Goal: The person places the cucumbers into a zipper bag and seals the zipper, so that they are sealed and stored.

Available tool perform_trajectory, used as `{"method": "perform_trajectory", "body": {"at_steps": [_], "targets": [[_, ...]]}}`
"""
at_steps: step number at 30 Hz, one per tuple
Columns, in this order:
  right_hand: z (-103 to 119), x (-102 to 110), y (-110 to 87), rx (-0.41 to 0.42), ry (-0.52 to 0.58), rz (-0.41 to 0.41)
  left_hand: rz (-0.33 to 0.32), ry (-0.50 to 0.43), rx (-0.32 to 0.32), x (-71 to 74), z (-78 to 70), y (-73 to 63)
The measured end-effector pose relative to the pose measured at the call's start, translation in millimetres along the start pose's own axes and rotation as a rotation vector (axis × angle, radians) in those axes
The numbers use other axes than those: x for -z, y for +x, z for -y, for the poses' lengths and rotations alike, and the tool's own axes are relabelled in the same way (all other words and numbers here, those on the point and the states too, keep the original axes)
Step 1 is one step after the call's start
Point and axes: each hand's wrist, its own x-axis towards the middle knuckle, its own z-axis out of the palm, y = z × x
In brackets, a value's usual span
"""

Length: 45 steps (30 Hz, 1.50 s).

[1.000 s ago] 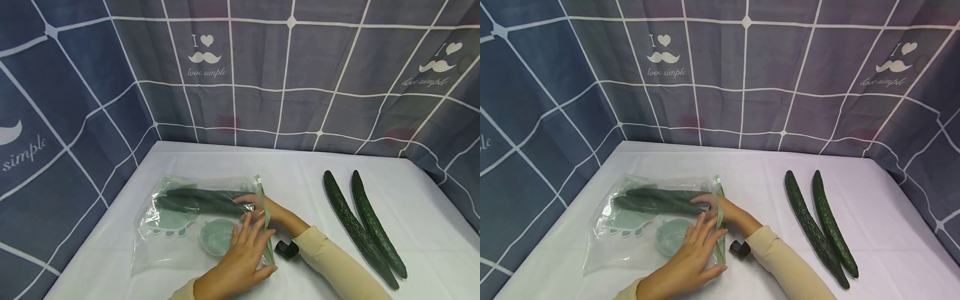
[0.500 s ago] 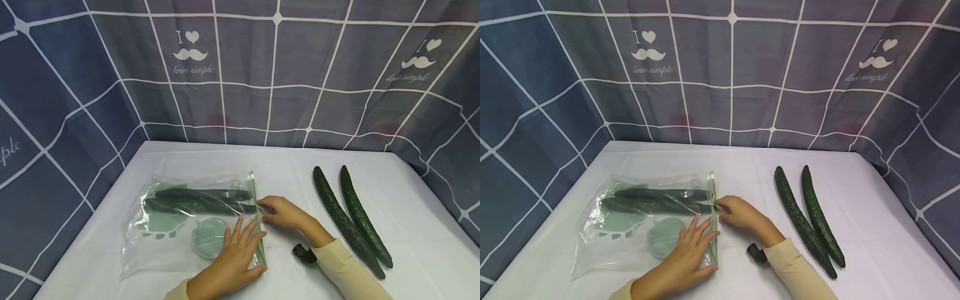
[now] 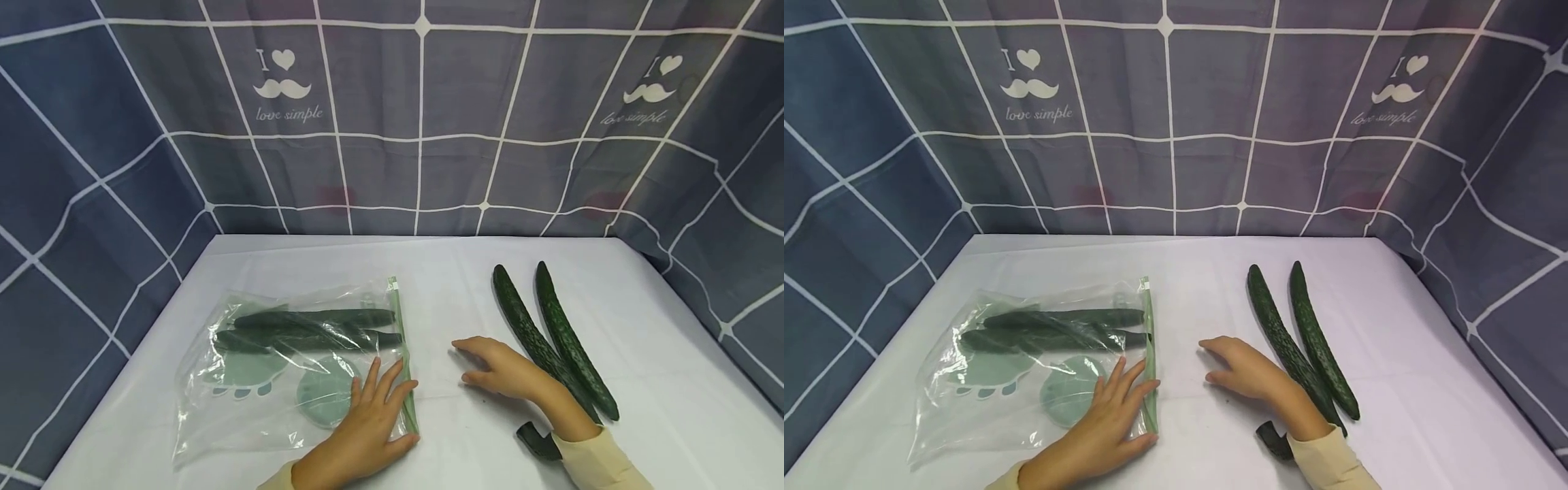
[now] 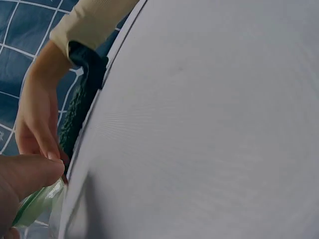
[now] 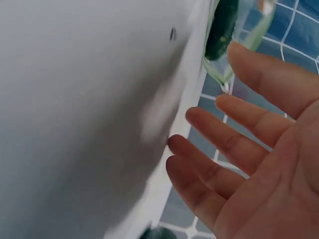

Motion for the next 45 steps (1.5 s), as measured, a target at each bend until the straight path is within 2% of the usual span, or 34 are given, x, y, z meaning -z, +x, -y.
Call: {"method": "perform_trajectory", "body": {"at_steps": [7, 12, 15, 19, 23, 26, 34, 45], "targets": [[-5, 11, -36.6, -0.064, -0.009, -0.077, 0.023, -0.064, -0.007, -7.2, 5.2, 1.7], [-3, 22, -56.5, -0.101, -0.057, -0.184, 0.015, -0.107, 0.010, -8.7, 7.5, 2.3], [-3, 26, -68.5, -0.169, -0.085, -0.243, 0.008, -0.117, 0.020, -8.6, 7.5, 2.3], [-7, 32, -83.8, -0.261, -0.115, -0.275, 0.002, -0.126, 0.027, -9.4, 8.5, 3.0], [-12, 38, -94.9, -0.299, -0.145, -0.302, -0.003, -0.131, 0.027, -9.5, 9.1, 4.6], [-15, 38, -98.8, -0.339, -0.159, -0.294, 0.000, -0.140, 0.024, -9.3, 9.0, 4.8], [-21, 29, -96.3, -0.449, -0.180, -0.185, 0.009, -0.172, 0.013, -9.8, 10.3, 3.5], [-29, 16, -86.8, -0.490, -0.258, -0.171, -0.004, -0.171, 0.012, -9.5, 10.3, 2.3]]}}
